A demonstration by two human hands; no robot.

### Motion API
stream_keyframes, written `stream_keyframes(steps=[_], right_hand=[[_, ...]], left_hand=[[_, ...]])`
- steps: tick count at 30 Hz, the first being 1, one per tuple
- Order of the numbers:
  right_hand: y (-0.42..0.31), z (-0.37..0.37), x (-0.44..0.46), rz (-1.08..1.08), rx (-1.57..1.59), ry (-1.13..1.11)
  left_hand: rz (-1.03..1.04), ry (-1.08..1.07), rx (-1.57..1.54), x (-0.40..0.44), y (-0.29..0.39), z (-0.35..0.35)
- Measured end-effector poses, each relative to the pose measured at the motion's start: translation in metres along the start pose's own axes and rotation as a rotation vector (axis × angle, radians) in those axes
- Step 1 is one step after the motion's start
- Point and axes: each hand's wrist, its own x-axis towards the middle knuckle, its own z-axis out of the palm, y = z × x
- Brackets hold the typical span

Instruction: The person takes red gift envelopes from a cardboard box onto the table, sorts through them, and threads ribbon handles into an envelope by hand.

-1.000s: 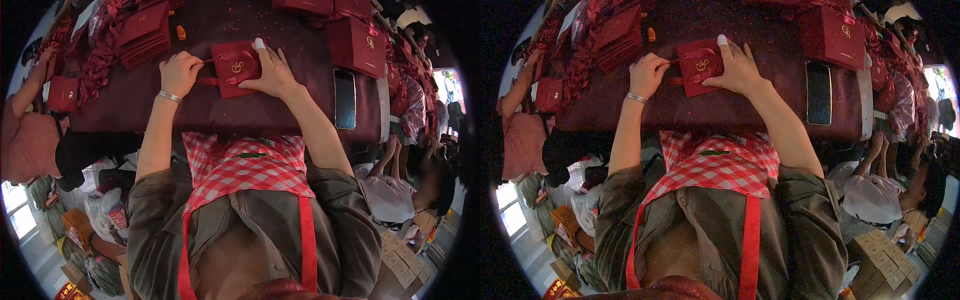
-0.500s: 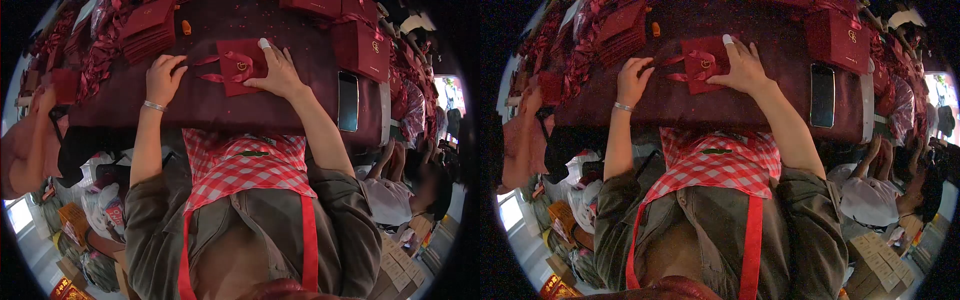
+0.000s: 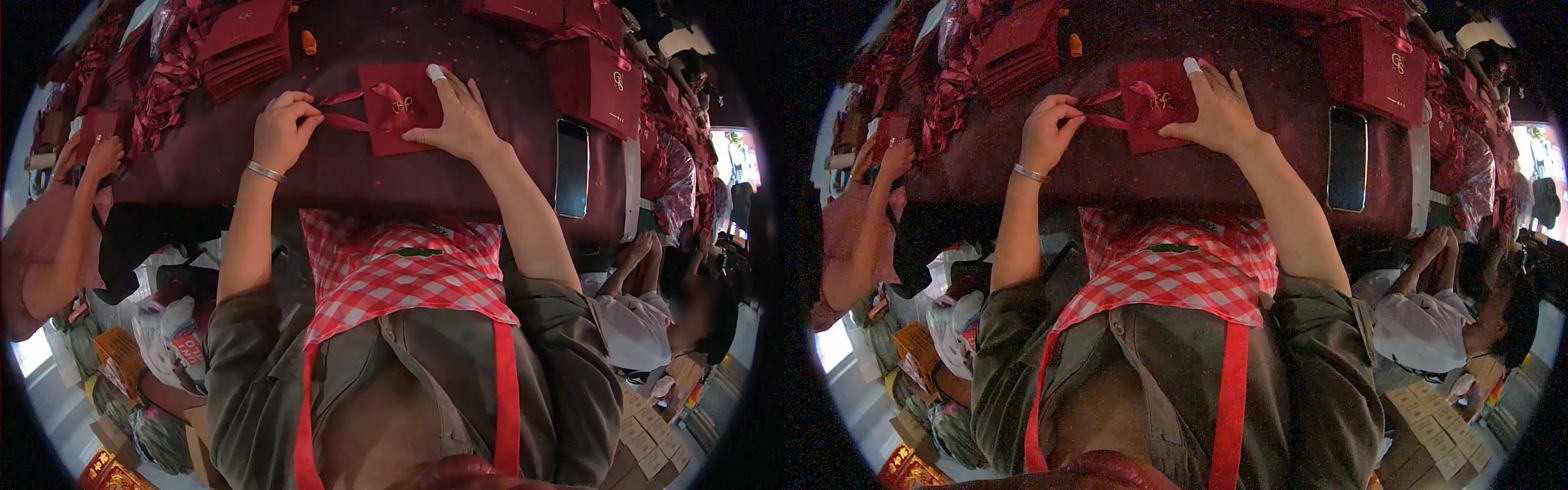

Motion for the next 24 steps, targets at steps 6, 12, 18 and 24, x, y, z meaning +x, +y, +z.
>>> stream_keyframes(steps=[6,12,18,24], right_hand=[[0.001,0.001,-0.001,-0.018,0.018,0.029],[0.001,0.001,-0.001,-0.017,0.008,0.016],[0.001,0.001,-0.001,-0.013,-0.003,0.010],[0.003,0.004,0.000,-0.020,-0.025,0.013]], left_hand=[[-0.103,-0.054,-0.060,0.006,0.006,-0.002],[-0.110,-0.147,-0.024,0.015,0.007,-0.002],[-0.084,-0.073,0.047,0.012,0.011,0.000],[-0.118,-0.007,0.062,0.007,-0.006,-0.017]])
